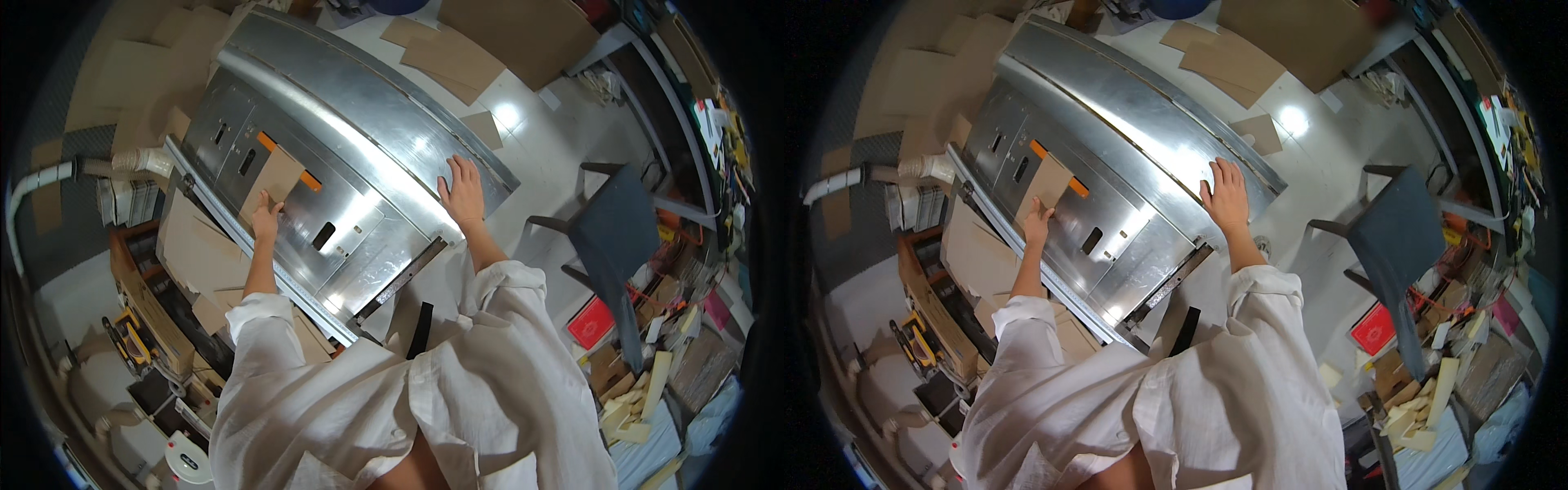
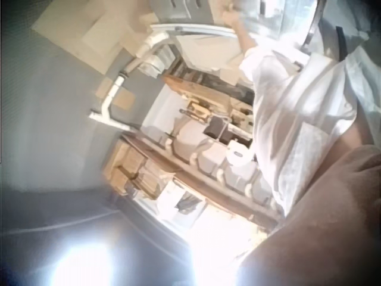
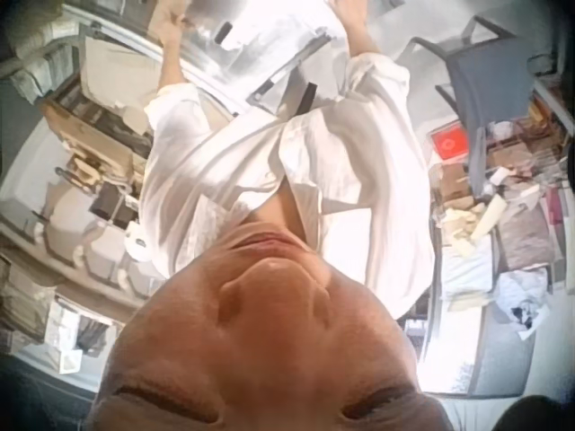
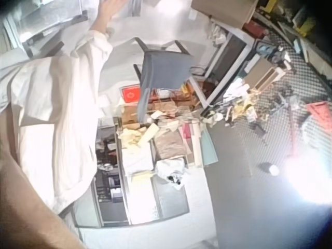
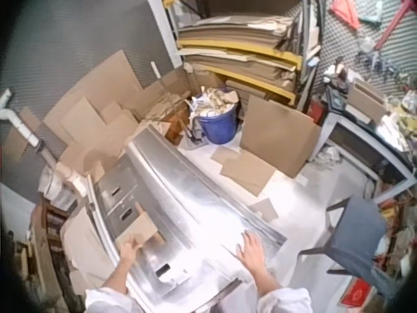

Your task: The person measures and cuts cardboard pieces using a table saw, then assembles them into a box shape. They use a ruler for measurements, a staple gun to join edges, and repeatedly check fit and alignment during assembly.

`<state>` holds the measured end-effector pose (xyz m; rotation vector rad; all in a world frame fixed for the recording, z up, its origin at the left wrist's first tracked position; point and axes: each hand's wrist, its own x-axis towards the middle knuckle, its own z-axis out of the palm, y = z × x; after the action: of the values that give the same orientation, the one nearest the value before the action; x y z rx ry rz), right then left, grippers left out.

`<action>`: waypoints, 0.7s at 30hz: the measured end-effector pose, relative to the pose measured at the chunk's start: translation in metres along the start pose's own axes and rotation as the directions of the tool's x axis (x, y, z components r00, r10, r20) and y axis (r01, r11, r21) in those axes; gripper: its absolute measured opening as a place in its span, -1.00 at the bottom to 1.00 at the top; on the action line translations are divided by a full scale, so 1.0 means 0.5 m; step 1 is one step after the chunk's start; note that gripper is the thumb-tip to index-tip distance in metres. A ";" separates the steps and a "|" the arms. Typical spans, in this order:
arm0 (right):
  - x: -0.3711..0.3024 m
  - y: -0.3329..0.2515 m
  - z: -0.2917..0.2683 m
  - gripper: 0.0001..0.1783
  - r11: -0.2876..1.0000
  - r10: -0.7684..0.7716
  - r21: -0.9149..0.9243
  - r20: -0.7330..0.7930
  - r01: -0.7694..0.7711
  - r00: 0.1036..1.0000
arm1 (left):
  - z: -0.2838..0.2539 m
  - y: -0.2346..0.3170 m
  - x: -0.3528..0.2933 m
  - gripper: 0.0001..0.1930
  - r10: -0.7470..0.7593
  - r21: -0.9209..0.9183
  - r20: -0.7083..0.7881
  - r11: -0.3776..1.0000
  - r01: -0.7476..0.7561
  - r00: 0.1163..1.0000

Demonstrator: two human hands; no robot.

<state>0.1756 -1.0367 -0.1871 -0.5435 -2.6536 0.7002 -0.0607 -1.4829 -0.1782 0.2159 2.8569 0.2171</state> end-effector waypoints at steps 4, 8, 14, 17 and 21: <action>-0.001 -0.001 -0.007 -0.52 1.000 -0.002 0.021 0.000 0.002 1.000 | -0.006 -0.028 0.029 -0.33 0.028 0.002 -0.012 1.000 -0.028 1.000; 0.000 0.007 0.000 -0.52 1.000 0.004 0.031 -0.005 -0.003 1.000 | -0.024 -0.026 0.065 -0.35 0.024 0.023 0.030 0.999 -0.024 0.999; 0.003 0.005 -0.003 -0.53 1.000 0.001 0.013 -0.005 -0.001 1.000 | -0.044 -0.055 0.121 -0.34 0.070 0.090 0.021 0.993 -0.071 0.997; -0.004 0.005 0.003 -0.52 1.000 0.016 0.000 0.012 -0.016 1.000 | -0.053 -0.060 0.145 -0.34 0.075 0.096 0.033 0.992 -0.078 0.997; -0.002 0.006 0.003 -0.52 1.000 0.024 -0.019 0.010 -0.023 1.000 | -0.060 -0.075 0.187 -0.33 0.052 0.098 0.060 0.993 -0.058 0.997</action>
<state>0.1767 -1.0352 -0.1900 -0.5786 -2.6697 0.6870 -0.1628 -1.5080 -0.1796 0.3159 2.8096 0.0776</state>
